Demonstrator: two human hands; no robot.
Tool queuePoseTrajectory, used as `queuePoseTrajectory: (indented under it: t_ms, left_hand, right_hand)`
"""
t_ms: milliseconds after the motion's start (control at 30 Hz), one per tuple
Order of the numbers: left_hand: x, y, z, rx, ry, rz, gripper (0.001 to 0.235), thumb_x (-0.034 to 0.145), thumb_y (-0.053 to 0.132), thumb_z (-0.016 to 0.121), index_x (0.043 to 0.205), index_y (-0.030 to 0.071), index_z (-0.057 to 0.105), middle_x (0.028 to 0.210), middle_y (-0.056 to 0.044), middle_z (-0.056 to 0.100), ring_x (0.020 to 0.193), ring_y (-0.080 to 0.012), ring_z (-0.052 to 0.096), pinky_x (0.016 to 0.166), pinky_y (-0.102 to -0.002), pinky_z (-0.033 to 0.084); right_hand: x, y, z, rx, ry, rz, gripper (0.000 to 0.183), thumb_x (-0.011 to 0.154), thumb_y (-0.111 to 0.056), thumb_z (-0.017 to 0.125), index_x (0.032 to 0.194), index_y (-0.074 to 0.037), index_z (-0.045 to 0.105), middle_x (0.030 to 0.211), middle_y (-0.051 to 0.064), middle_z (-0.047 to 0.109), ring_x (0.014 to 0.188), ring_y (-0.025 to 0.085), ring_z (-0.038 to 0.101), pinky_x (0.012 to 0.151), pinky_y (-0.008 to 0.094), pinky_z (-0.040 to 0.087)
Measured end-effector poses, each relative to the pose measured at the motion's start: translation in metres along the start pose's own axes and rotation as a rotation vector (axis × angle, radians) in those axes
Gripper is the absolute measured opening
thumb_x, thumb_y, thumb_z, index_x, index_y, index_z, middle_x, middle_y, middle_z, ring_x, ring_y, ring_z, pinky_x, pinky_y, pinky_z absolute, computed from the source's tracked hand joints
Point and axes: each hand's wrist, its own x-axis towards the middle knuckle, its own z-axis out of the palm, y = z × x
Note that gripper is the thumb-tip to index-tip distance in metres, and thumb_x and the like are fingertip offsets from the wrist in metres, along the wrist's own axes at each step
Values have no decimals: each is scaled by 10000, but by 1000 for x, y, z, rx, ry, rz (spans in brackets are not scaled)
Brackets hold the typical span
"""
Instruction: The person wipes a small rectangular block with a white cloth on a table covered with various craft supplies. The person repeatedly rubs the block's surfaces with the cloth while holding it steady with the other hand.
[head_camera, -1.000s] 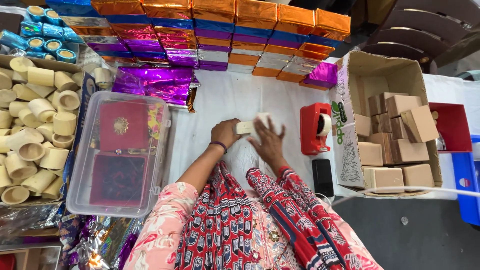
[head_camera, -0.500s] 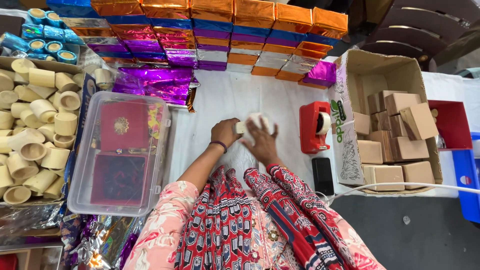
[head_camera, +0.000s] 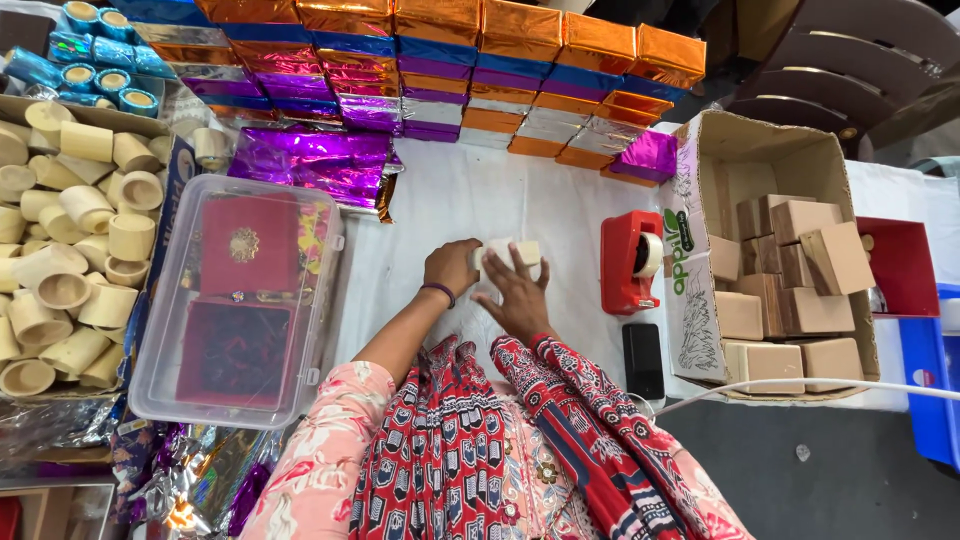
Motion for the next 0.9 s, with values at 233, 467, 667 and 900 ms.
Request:
queuePoseTrajectory:
  t_ms: [233,467,667,900]
  left_hand:
    - [-4,15,-17,-7,-47,-31,449,702,261,834,1136,218,728,1073,-78,760,988,-323,716,852,-455,572]
    - [-2,10,-10,47,-56,-33,405,748,218,799,1146,195,725,1082,-85,760,997,-332,718,857,-457,575]
    - [-8,13,-16,-14,-48,-2,481,709,248,811,1176,190,711,1121,-77,746,1007,-326,709,863,-452,566]
    - [-2,-14,17,39,-12,57,434,783,254,771,1201,165,693,1179,-85,730,1021,-341,706,858,-465,568]
  right_hand:
    - [-11,34,3,54,10,34,671,969,-626,535,1497,-213,558,1575,-29,513,1573,238,192,1170,577,-176]
    - [2,-5,-1,109,3,-12,670,995,-602,539,1524,-190,543,1584,-26,503,1590,228,213,1212,561,-180]
    - [-10,40,-1,88,-9,53,617,999,-562,552,1513,-221,559,1583,-40,502,1587,240,202,1193,567,-184]
    - [5,-5,6,93,45,-14,634,991,-573,553,1498,-194,559,1569,-23,527,1574,215,220,1225,545,-172]
